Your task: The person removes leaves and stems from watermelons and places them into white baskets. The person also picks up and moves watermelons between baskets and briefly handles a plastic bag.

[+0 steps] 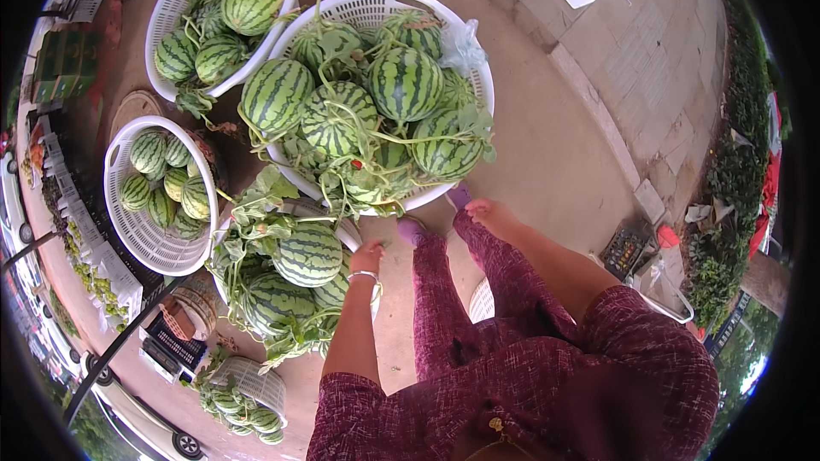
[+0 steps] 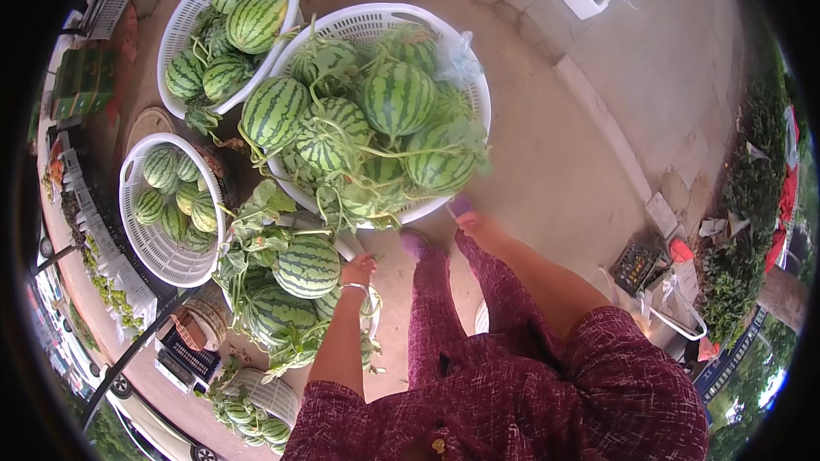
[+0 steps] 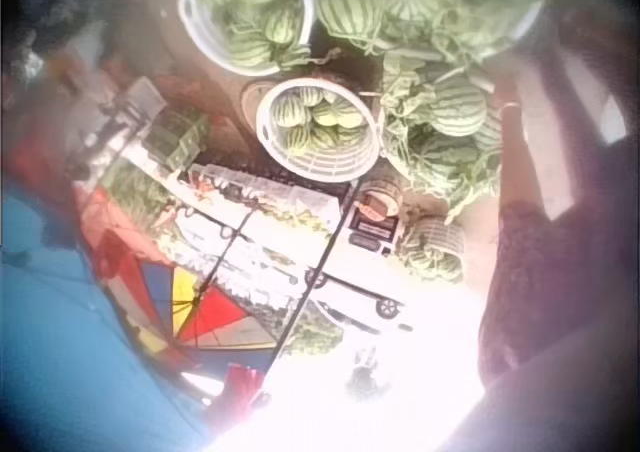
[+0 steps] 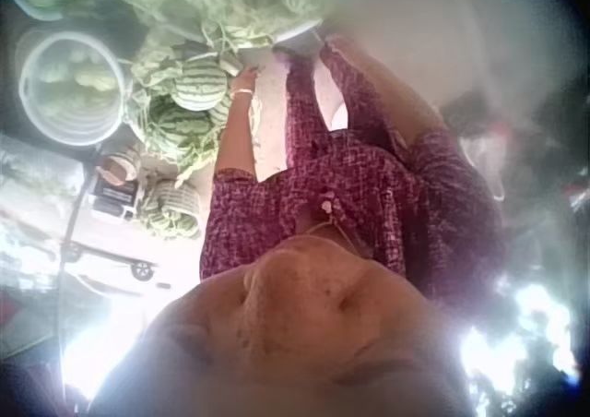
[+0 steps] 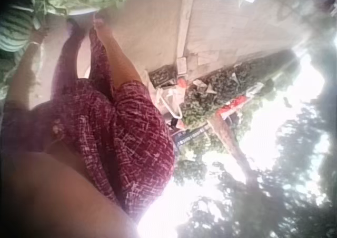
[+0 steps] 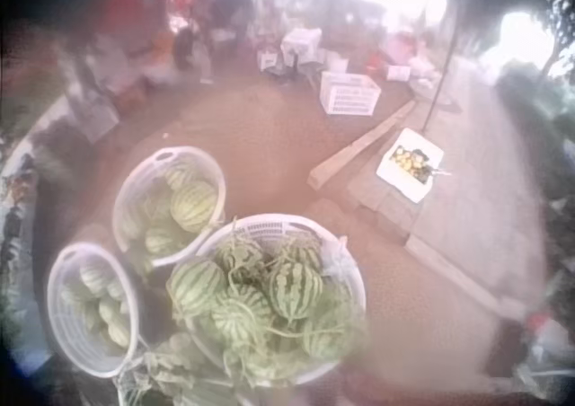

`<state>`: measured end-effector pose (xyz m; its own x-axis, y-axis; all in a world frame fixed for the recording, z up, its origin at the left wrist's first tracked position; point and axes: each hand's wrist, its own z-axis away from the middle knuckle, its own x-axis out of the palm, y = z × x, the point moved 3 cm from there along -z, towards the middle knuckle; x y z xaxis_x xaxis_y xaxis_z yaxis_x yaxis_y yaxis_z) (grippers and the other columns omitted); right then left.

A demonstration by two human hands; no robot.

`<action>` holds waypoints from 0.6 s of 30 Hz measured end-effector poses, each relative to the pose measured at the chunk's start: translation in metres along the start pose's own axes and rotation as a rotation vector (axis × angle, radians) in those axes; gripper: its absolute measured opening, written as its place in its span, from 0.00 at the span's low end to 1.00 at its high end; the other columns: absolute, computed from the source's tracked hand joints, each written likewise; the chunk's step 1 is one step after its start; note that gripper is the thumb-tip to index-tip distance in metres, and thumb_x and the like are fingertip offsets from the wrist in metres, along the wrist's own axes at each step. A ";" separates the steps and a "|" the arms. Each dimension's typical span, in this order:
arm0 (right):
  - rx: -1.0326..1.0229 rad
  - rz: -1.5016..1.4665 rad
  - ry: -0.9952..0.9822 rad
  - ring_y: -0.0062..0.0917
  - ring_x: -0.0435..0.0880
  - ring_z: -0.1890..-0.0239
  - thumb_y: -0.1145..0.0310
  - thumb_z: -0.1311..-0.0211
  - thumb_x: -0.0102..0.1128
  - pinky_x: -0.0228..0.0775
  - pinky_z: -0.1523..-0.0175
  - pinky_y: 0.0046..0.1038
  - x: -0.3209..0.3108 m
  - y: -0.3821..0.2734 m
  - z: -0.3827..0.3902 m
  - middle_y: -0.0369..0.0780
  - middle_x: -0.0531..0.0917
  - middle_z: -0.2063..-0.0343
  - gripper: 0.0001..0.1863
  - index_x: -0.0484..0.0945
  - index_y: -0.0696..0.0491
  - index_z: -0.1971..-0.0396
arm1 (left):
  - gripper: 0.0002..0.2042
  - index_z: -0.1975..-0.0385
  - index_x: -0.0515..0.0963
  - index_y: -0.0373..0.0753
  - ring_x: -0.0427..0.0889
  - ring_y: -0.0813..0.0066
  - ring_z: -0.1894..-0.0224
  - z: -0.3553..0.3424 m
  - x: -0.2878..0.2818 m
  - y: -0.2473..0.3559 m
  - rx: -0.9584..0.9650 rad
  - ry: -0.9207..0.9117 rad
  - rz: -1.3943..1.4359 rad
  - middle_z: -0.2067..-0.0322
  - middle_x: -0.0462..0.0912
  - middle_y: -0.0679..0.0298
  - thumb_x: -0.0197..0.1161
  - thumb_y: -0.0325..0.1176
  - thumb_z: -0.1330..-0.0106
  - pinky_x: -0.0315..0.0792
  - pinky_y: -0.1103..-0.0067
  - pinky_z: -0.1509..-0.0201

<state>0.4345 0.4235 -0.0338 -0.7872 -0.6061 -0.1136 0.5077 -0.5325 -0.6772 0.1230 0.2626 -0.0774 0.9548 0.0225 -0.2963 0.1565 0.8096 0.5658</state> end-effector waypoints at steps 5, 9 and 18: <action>0.099 -0.265 0.159 0.20 0.77 0.65 0.67 0.33 0.50 0.70 0.59 0.22 -0.048 0.002 -0.020 0.36 0.80 0.64 0.14 0.74 0.52 0.49 | 0.13 0.58 0.82 0.40 0.82 0.61 0.63 0.022 0.067 0.004 0.228 -0.161 -0.342 0.65 0.83 0.55 0.54 0.31 0.39 0.74 0.70 0.54; -0.092 -0.283 0.419 0.21 0.78 0.64 0.68 0.35 0.52 0.70 0.59 0.23 -0.093 -0.025 -0.065 0.37 0.80 0.64 0.16 0.74 0.51 0.48 | 0.11 0.63 0.82 0.39 0.79 0.54 0.57 0.019 0.095 0.065 0.370 -0.260 -0.456 0.62 0.82 0.52 0.59 0.36 0.40 0.72 0.67 0.49; -0.388 0.784 0.472 0.45 0.67 0.40 0.67 0.44 0.57 0.60 0.35 0.38 -0.165 -0.132 -0.229 0.53 0.65 0.39 0.19 0.79 0.46 0.50 | 0.11 0.61 0.79 0.37 0.80 0.57 0.60 -0.003 0.174 0.112 0.132 -0.177 -0.205 0.65 0.81 0.52 0.62 0.32 0.43 0.74 0.68 0.52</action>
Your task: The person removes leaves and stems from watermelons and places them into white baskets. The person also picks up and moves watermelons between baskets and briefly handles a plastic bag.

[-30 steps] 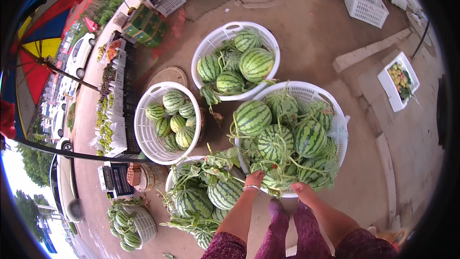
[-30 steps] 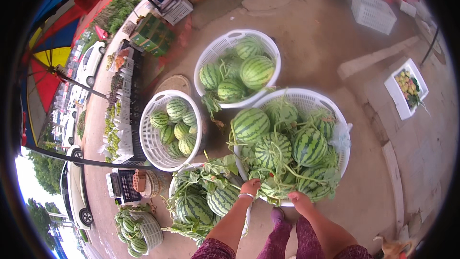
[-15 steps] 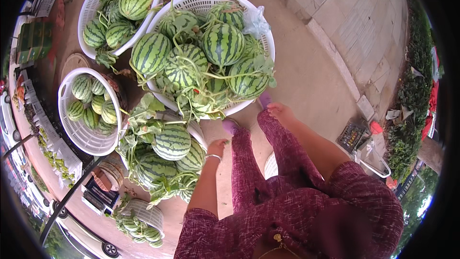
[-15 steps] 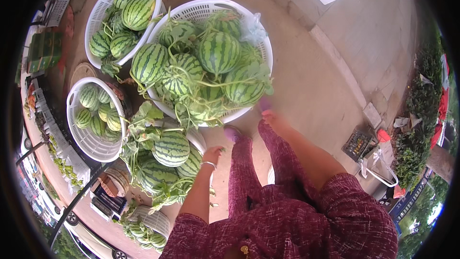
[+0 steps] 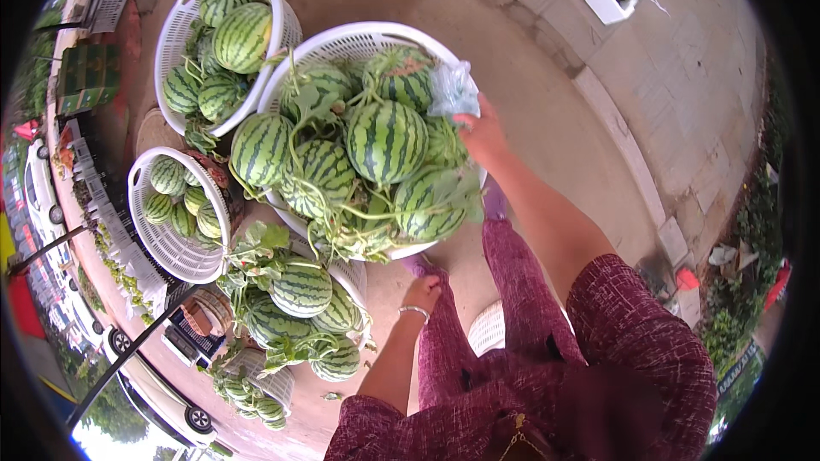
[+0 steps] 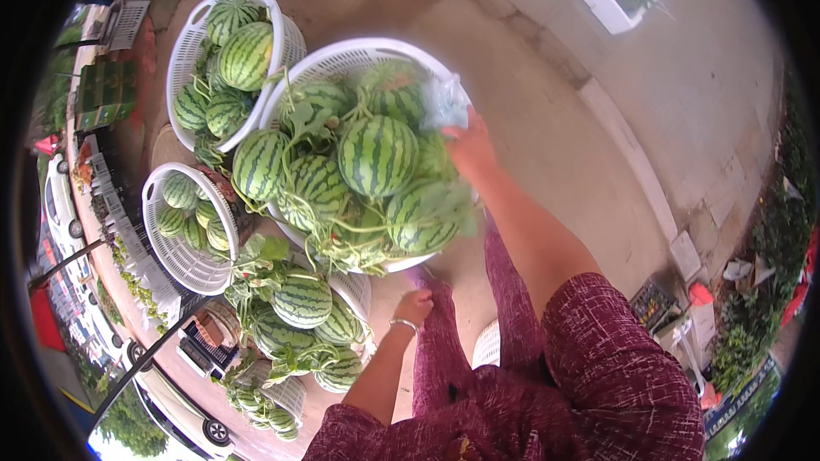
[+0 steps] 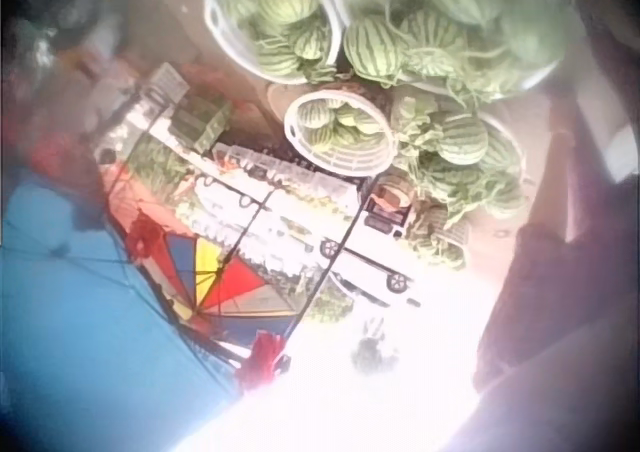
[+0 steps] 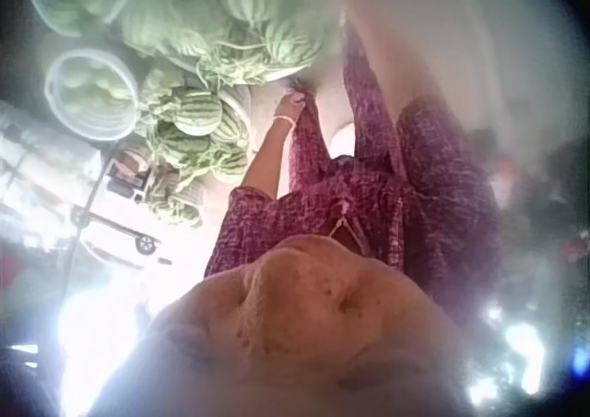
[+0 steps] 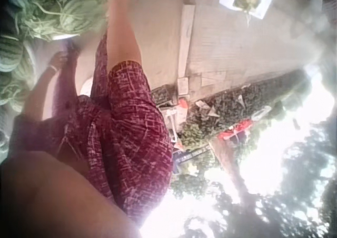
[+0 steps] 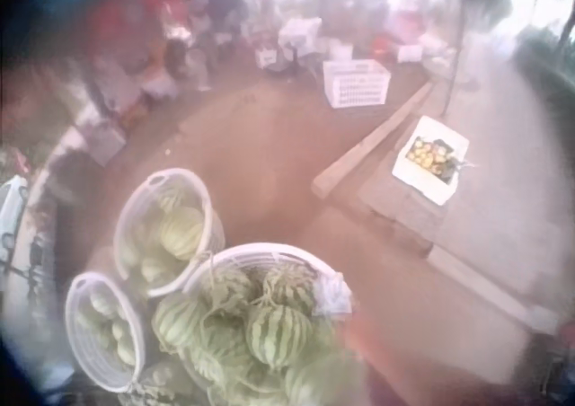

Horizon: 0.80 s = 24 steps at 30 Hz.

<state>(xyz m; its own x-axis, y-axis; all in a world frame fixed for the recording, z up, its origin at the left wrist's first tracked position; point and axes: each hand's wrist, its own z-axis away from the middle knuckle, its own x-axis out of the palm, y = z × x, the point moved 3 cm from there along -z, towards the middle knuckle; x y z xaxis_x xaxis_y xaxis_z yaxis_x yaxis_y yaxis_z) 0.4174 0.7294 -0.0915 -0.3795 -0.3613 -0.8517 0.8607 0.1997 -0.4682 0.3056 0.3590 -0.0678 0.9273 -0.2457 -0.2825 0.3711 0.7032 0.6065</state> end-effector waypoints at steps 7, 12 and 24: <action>-0.118 -0.515 -0.126 0.40 0.71 0.40 0.67 0.44 0.62 0.62 0.36 0.34 -0.029 0.020 -0.048 0.48 0.73 0.43 0.25 0.73 0.58 0.46 | 0.16 0.52 0.78 0.36 0.82 0.67 0.54 -0.011 0.055 0.006 -0.194 -0.083 0.113 0.57 0.83 0.57 0.57 0.38 0.34 0.74 0.75 0.47; -0.003 -1.045 0.063 0.26 0.75 0.46 0.72 0.39 0.58 0.68 0.43 0.28 -0.113 0.070 -0.006 0.41 0.76 0.48 0.17 0.77 0.59 0.51 | 0.16 0.51 0.76 0.36 0.82 0.72 0.55 -0.012 0.046 0.074 -0.153 0.021 0.314 0.58 0.83 0.59 0.59 0.37 0.34 0.74 0.77 0.49; 0.441 -1.071 -0.409 0.12 0.72 0.71 0.76 0.41 0.57 0.63 0.65 0.16 -0.183 0.068 0.205 0.30 0.76 0.73 0.02 0.74 0.53 0.70 | 0.41 0.30 0.49 0.50 0.70 0.65 0.42 0.048 0.029 0.194 -0.103 0.034 1.334 0.40 0.66 0.63 0.68 0.41 0.39 0.74 0.69 0.48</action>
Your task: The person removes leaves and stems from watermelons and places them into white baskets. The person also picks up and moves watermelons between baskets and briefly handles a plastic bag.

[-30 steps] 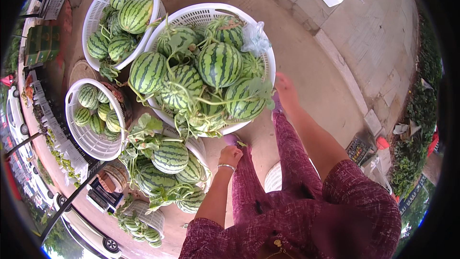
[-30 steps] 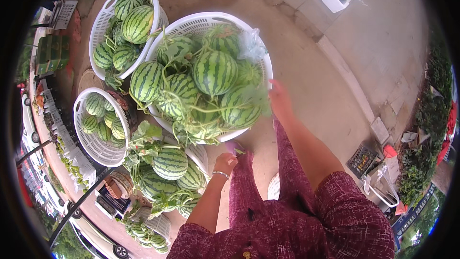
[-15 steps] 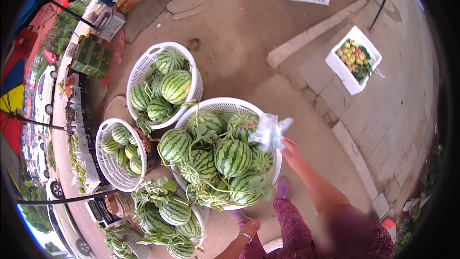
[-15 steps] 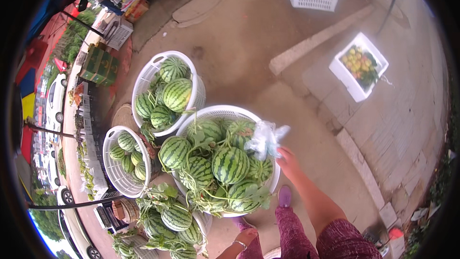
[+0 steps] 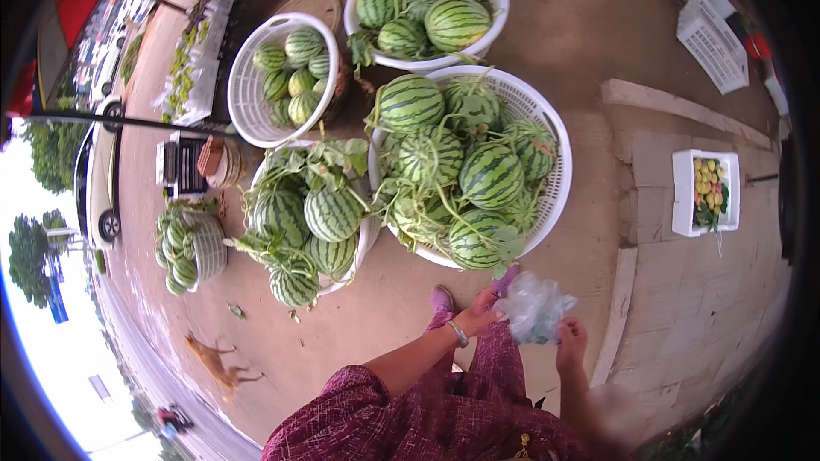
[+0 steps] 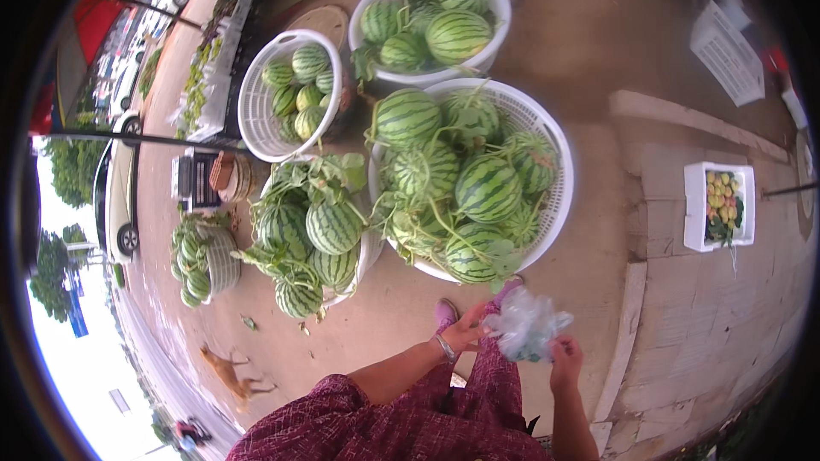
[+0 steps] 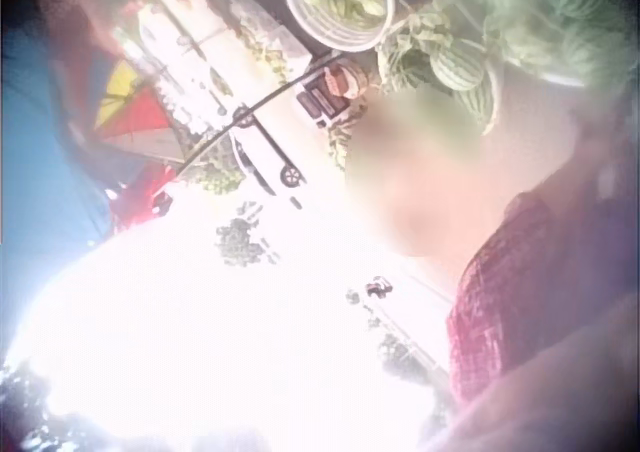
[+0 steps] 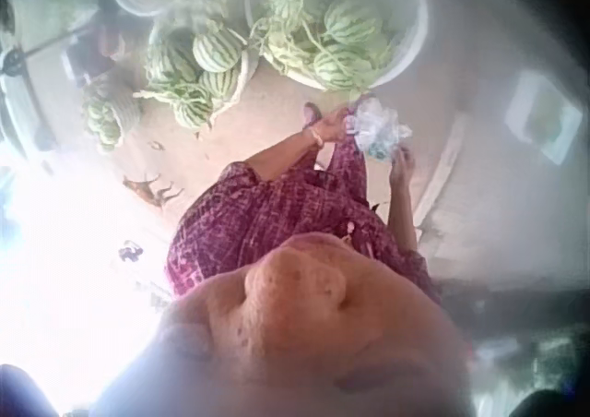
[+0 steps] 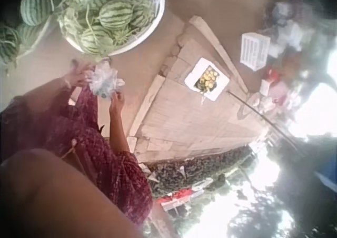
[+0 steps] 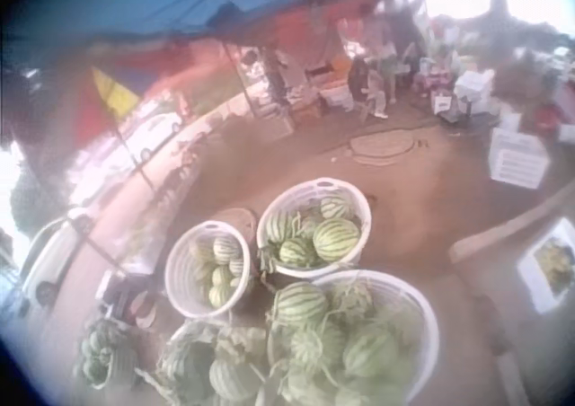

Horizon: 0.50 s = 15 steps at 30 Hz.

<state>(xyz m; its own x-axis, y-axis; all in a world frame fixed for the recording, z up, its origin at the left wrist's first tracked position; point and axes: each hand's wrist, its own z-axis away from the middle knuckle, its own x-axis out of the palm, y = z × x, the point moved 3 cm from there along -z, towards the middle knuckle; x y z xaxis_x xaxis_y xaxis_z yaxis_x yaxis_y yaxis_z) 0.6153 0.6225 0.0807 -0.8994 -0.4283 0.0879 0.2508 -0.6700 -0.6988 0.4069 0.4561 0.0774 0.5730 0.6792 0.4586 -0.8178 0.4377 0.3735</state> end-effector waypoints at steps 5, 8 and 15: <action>0.013 0.301 -0.188 0.15 0.74 0.65 0.77 0.45 0.61 0.68 0.60 0.19 0.093 0.028 0.050 0.32 0.76 0.66 0.12 0.72 0.53 0.60 | 0.36 0.30 0.51 0.47 0.72 0.71 0.43 0.043 -0.013 -0.022 -0.052 -0.086 -0.021 0.42 0.69 0.65 0.64 0.35 0.36 0.71 0.72 0.42; -0.276 0.542 -0.315 0.27 0.76 0.56 0.74 0.45 0.64 0.69 0.49 0.28 0.155 0.044 0.074 0.40 0.76 0.59 0.21 0.70 0.55 0.51 | 0.29 0.36 0.61 0.42 0.75 0.72 0.48 0.060 -0.080 -0.085 0.118 -0.011 0.327 0.48 0.74 0.63 0.64 0.34 0.36 0.74 0.73 0.47; -0.382 0.885 -0.737 0.43 0.71 0.42 0.69 0.44 0.64 0.61 0.37 0.37 0.234 0.045 0.125 0.51 0.72 0.45 0.33 0.63 0.56 0.39 | 0.14 0.48 0.73 0.39 0.79 0.77 0.57 0.132 -0.124 -0.087 0.209 0.170 0.286 0.58 0.80 0.67 0.58 0.32 0.32 0.74 0.79 0.51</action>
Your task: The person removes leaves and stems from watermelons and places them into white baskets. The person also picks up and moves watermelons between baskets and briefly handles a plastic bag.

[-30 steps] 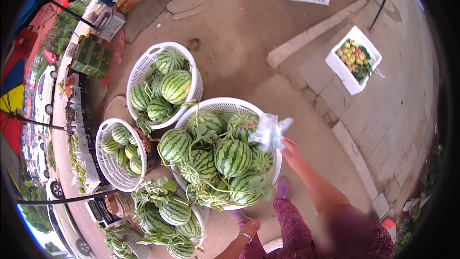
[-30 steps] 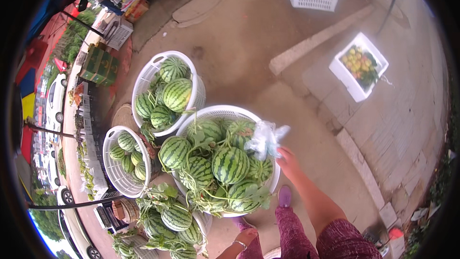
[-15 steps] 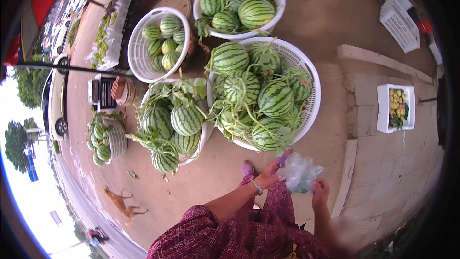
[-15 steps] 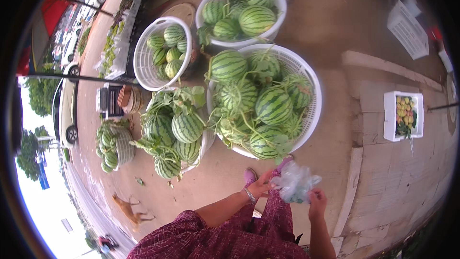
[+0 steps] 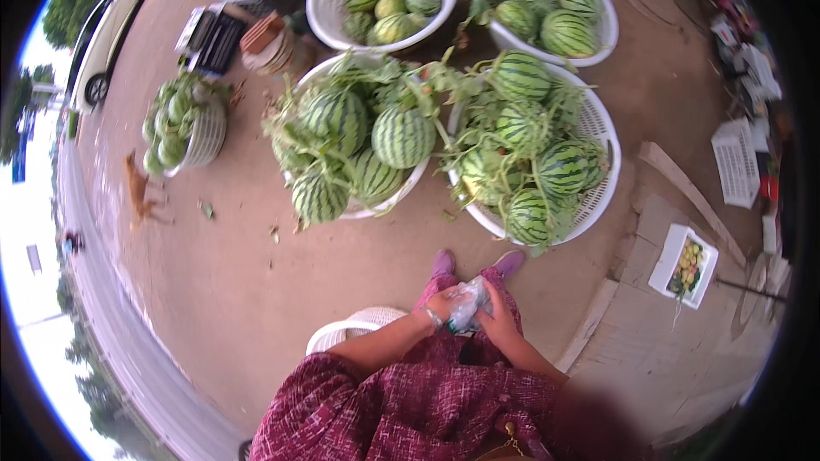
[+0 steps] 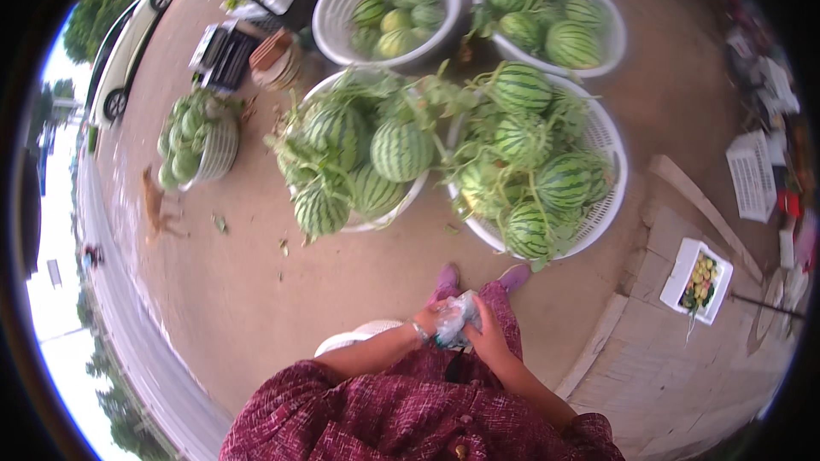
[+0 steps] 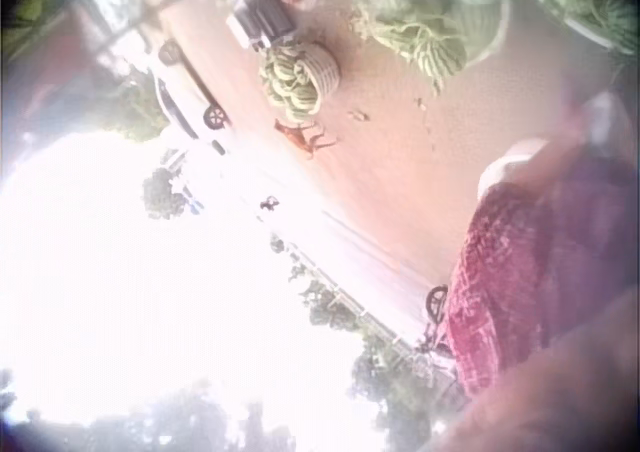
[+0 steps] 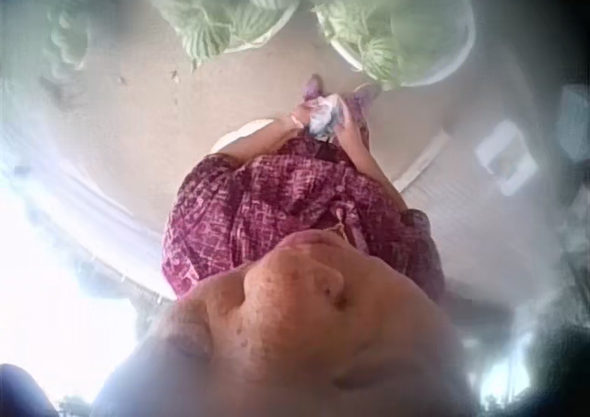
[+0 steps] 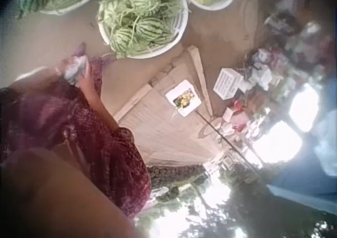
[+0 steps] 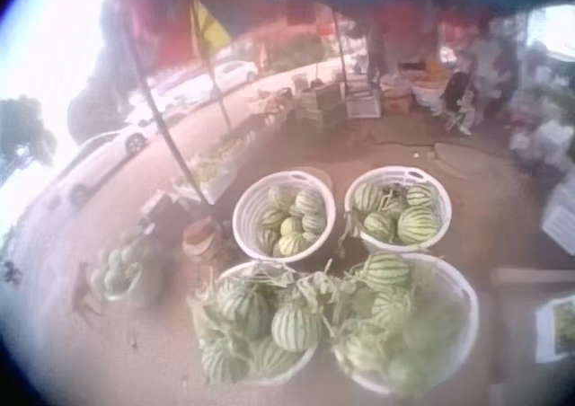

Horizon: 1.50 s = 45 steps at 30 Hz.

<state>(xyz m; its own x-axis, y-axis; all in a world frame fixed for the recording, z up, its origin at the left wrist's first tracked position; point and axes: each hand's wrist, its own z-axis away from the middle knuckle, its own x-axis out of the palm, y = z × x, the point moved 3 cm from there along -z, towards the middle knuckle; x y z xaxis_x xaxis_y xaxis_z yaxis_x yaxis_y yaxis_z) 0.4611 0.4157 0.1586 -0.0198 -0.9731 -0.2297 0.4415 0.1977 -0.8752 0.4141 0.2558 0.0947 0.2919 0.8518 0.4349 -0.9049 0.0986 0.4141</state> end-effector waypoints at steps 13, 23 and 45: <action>-0.012 0.290 -0.149 0.48 0.79 0.59 0.65 0.41 0.59 0.69 0.55 0.40 0.025 -0.050 -0.006 0.54 0.80 0.62 0.16 0.73 0.59 0.59 | 0.10 0.57 0.75 0.39 0.81 0.65 0.59 0.019 0.005 0.023 0.599 0.028 -1.163 0.59 0.81 0.57 0.50 0.32 0.33 0.75 0.73 0.52; -0.032 0.034 -0.016 0.27 0.77 0.73 0.63 0.38 0.57 0.69 0.65 0.31 -0.076 -0.023 0.009 0.45 0.78 0.76 0.12 0.74 0.59 0.65 | 0.12 0.62 0.78 0.38 0.82 0.61 0.60 -0.029 0.103 0.020 0.456 -0.095 -1.009 0.62 0.83 0.55 0.50 0.35 0.34 0.74 0.70 0.57; 0.065 -0.039 0.386 0.28 0.77 0.53 0.75 0.36 0.50 0.67 0.47 0.27 -0.473 0.069 -0.001 0.42 0.78 0.58 0.14 0.68 0.56 0.51 | 0.24 0.46 0.70 0.43 0.79 0.65 0.53 -0.170 0.483 0.066 -0.198 -0.214 0.373 0.54 0.78 0.62 0.65 0.45 0.39 0.75 0.64 0.48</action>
<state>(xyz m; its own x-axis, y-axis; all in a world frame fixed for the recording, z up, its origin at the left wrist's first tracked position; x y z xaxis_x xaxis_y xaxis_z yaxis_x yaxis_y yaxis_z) 0.5006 0.8901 0.2063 -0.3687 -0.8609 -0.3506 0.4891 0.1411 -0.8608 0.4430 0.7616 0.1961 -0.0255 0.7250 0.6883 -0.9957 -0.0799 0.0472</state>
